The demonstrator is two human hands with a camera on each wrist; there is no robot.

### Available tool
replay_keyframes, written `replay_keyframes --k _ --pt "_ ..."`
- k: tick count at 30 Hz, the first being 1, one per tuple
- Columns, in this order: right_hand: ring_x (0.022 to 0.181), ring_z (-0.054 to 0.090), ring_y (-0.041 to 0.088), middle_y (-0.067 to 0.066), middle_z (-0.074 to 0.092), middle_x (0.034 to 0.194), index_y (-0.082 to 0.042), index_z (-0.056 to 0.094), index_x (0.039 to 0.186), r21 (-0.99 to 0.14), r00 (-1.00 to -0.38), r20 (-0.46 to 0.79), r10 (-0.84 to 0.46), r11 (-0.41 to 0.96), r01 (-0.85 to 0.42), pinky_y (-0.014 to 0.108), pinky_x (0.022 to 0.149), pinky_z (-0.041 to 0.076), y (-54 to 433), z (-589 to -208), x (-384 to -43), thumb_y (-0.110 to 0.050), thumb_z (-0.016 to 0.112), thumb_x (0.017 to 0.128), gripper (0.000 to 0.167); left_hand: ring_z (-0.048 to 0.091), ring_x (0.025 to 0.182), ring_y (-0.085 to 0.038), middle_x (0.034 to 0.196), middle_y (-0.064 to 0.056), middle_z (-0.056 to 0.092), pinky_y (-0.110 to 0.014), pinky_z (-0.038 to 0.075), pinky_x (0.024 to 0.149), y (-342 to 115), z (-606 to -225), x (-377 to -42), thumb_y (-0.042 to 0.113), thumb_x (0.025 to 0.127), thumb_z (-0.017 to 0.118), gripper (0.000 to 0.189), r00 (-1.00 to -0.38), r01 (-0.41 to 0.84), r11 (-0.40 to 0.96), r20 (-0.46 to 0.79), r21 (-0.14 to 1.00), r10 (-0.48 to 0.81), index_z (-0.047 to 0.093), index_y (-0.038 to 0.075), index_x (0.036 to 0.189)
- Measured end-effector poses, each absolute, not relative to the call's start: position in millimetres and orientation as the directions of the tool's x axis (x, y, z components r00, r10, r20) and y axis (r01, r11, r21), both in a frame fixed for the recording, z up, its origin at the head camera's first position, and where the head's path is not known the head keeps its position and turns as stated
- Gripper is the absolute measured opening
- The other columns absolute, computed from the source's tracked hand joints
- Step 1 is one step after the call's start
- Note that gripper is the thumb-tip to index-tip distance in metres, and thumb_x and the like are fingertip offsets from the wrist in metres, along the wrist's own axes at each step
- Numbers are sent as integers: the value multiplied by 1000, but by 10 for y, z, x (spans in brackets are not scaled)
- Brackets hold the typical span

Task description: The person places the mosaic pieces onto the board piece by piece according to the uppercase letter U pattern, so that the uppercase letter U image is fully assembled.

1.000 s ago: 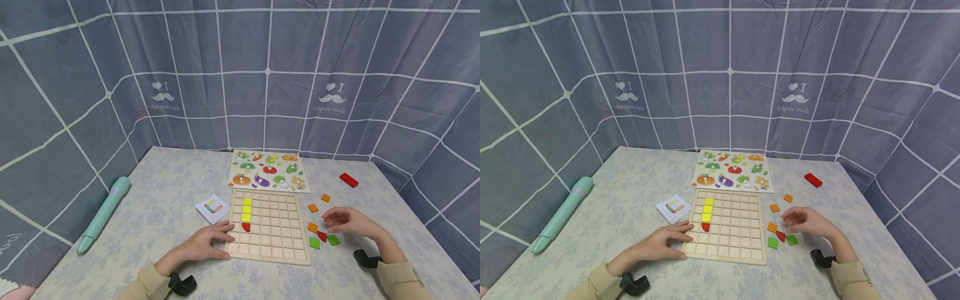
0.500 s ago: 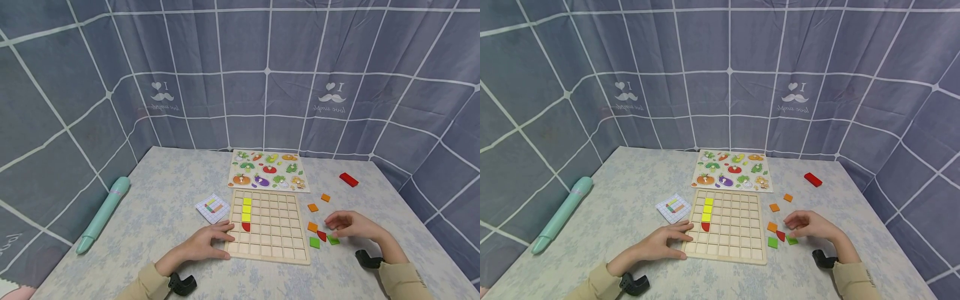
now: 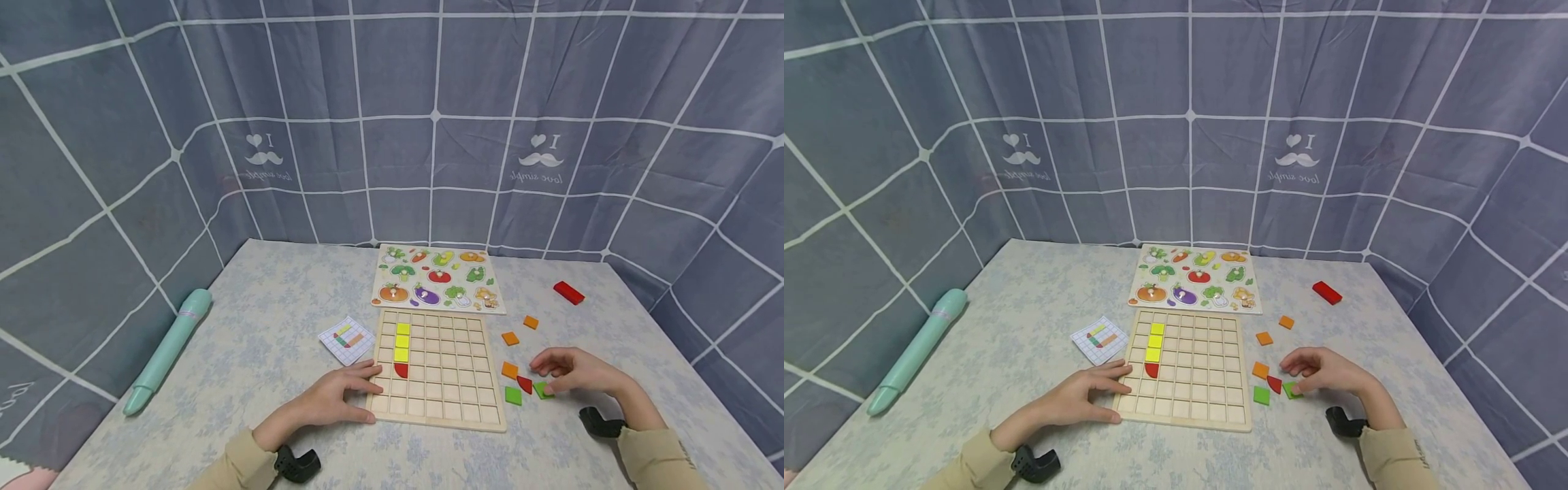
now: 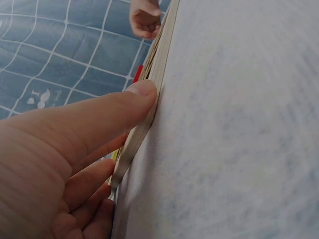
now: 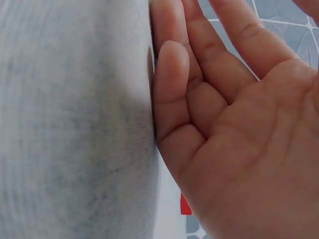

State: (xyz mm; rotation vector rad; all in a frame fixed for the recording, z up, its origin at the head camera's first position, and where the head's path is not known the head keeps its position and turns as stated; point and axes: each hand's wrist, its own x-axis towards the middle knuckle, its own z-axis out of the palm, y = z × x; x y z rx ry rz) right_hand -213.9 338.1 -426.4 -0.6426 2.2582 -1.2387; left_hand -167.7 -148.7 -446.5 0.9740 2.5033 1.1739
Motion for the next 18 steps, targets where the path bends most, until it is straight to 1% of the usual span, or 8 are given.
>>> replay_keyframes --k 5,12,18 --pt "88 55 14 17 59 109 6 57 115 -850 -770 -193 -608 495 -179 23 74 49 3374 -4279 -2151 -8 72 80 41 28 138 -20 143 1 44 -45 27 109 -1487 -4464 -1683 40 76 77 47 -767 468 473 77 747 637 69 15 115" --pt "82 51 14 13 58 101 4 59 112 -822 -774 -194 -602 531 -207 23 68 46 3359 -4301 -2168 -10 75 77 41 28 138 -19 143 2 44 -45 27 110 -1485 -4458 -1683 40 75 77 47 -771 459 471 73 753 633 69 15 115" --pt "81 49 15 11 57 99 3 59 112 -824 -761 -189 -621 521 -221 24 66 43 3375 -4319 -2171 -10 76 77 40 28 138 -19 143 2 44 -45 27 110 -1483 -4462 -1686 40 75 77 47 -770 458 471 71 754 635 69 15 115"
